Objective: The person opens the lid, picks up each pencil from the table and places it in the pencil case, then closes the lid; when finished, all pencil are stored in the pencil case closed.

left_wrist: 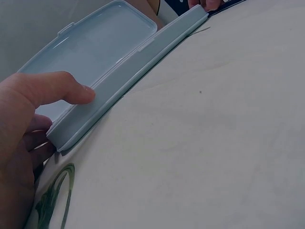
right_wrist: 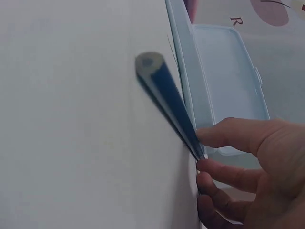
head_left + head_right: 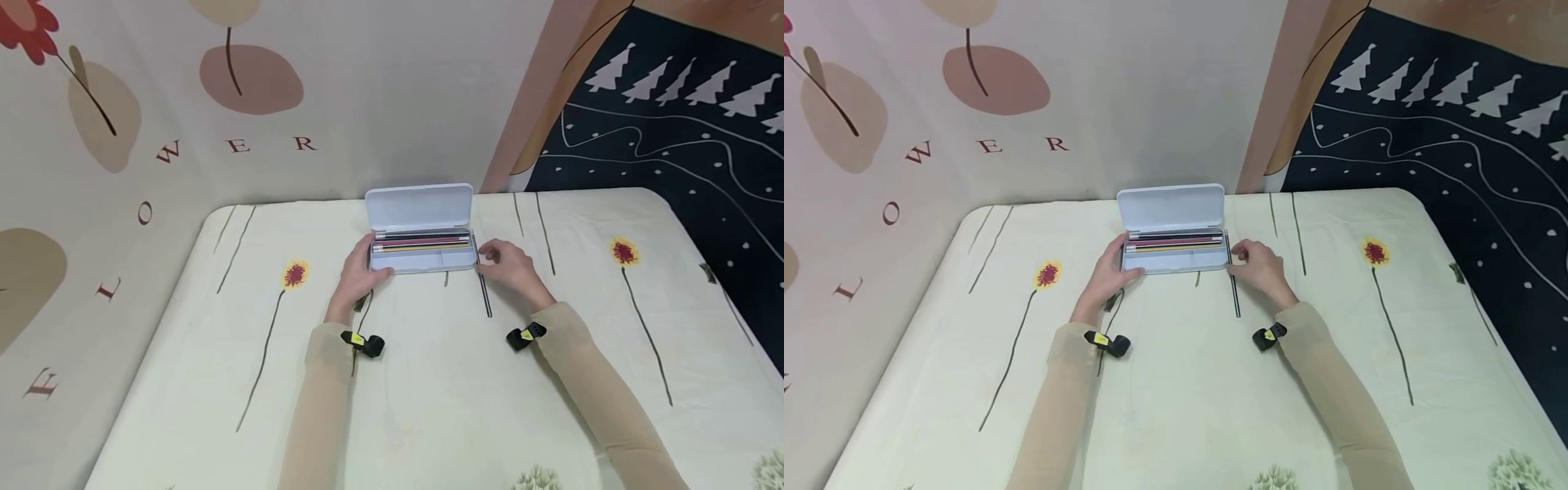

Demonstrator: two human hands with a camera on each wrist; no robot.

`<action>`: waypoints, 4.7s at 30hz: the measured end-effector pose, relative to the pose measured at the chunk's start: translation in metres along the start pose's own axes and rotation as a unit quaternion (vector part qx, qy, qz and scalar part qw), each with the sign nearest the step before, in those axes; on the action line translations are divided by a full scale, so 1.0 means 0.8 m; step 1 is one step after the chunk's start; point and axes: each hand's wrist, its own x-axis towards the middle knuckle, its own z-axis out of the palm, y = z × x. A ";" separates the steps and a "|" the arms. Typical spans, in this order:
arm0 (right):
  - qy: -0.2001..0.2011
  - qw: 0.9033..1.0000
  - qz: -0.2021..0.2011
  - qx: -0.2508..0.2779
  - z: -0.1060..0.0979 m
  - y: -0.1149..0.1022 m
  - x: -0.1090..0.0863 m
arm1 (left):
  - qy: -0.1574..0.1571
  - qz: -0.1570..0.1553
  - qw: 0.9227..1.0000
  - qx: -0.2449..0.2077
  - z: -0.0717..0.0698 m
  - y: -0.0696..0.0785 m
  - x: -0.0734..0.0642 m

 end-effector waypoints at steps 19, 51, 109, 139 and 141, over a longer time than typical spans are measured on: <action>0.026 1.000 0.016 0.004 -0.005 -0.001 -0.004 | 0.000 -0.003 1.000 0.004 -0.001 0.003 -0.001; 0.035 0.992 -0.099 0.070 -0.025 0.021 -0.024 | 0.001 0.002 1.000 0.004 0.000 0.000 -0.001; -0.009 0.972 -0.230 0.036 0.062 -0.088 0.078 | -0.002 0.001 1.000 0.005 -0.001 -0.002 -0.001; 0.172 0.962 -0.160 0.142 -0.010 -0.063 0.065 | 0.031 0.053 0.998 -0.012 -0.051 0.041 0.024; 0.174 0.963 -0.151 0.141 -0.013 -0.063 0.066 | 0.039 0.058 0.998 -0.006 -0.052 0.050 0.034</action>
